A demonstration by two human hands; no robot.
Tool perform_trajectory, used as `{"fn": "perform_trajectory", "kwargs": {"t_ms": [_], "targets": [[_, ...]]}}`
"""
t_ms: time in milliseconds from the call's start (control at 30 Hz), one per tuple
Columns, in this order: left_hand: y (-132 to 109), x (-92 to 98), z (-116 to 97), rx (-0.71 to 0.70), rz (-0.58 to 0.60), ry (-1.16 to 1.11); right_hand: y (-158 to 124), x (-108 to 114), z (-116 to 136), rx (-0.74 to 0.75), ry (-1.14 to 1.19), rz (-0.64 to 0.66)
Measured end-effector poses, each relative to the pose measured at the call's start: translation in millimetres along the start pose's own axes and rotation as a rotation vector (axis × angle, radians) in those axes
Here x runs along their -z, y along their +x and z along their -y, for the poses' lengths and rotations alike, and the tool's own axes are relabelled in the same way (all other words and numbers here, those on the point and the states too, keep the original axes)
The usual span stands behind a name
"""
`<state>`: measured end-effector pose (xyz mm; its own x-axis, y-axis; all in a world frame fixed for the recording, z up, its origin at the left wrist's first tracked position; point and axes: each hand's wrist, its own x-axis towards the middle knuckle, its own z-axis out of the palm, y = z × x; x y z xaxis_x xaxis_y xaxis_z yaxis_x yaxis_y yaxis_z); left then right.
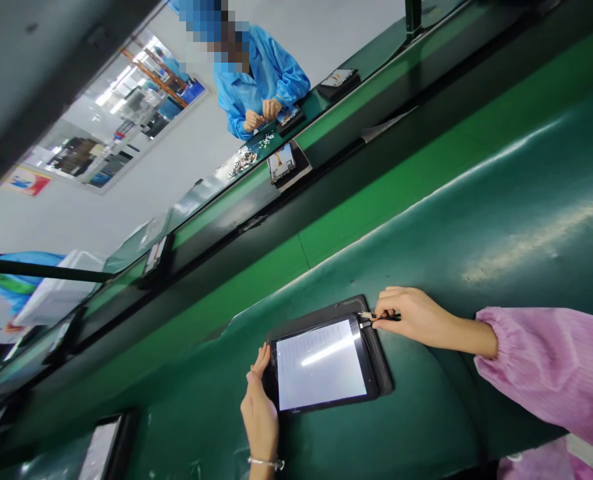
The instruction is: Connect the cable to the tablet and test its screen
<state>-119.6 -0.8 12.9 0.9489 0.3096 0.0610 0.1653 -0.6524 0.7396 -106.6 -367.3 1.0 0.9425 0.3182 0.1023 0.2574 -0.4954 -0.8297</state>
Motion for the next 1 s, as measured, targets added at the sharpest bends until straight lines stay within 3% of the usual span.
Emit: {"fn": "perform_trajectory", "kwargs": {"t_ms": [367, 567, 767, 867, 1000], "targets": [[-1.5, -1.7, 9.3, -0.060, 0.025, -0.094, -5.6, -17.2, -5.3, 0.066, 0.082, -0.115], [-2.7, -9.6, 16.0, -0.019, 0.015, -0.232, -3.3, -5.7, -1.5, 0.078, 0.224, -0.127], [-3.1, -15.0, 23.6, 0.115, -0.261, -0.616, -0.6, 17.2, -8.4, -0.238, 0.316, -0.392], [-2.9, -15.3, 26.2, 0.138, -0.287, -0.657, -2.8, 19.5, -12.7, -0.356, 0.313, -0.415], [-3.1, -16.7, 27.9, 0.142, -0.304, -0.650, -4.6, 17.1, -13.9, -0.381, 0.297, -0.394]]}}
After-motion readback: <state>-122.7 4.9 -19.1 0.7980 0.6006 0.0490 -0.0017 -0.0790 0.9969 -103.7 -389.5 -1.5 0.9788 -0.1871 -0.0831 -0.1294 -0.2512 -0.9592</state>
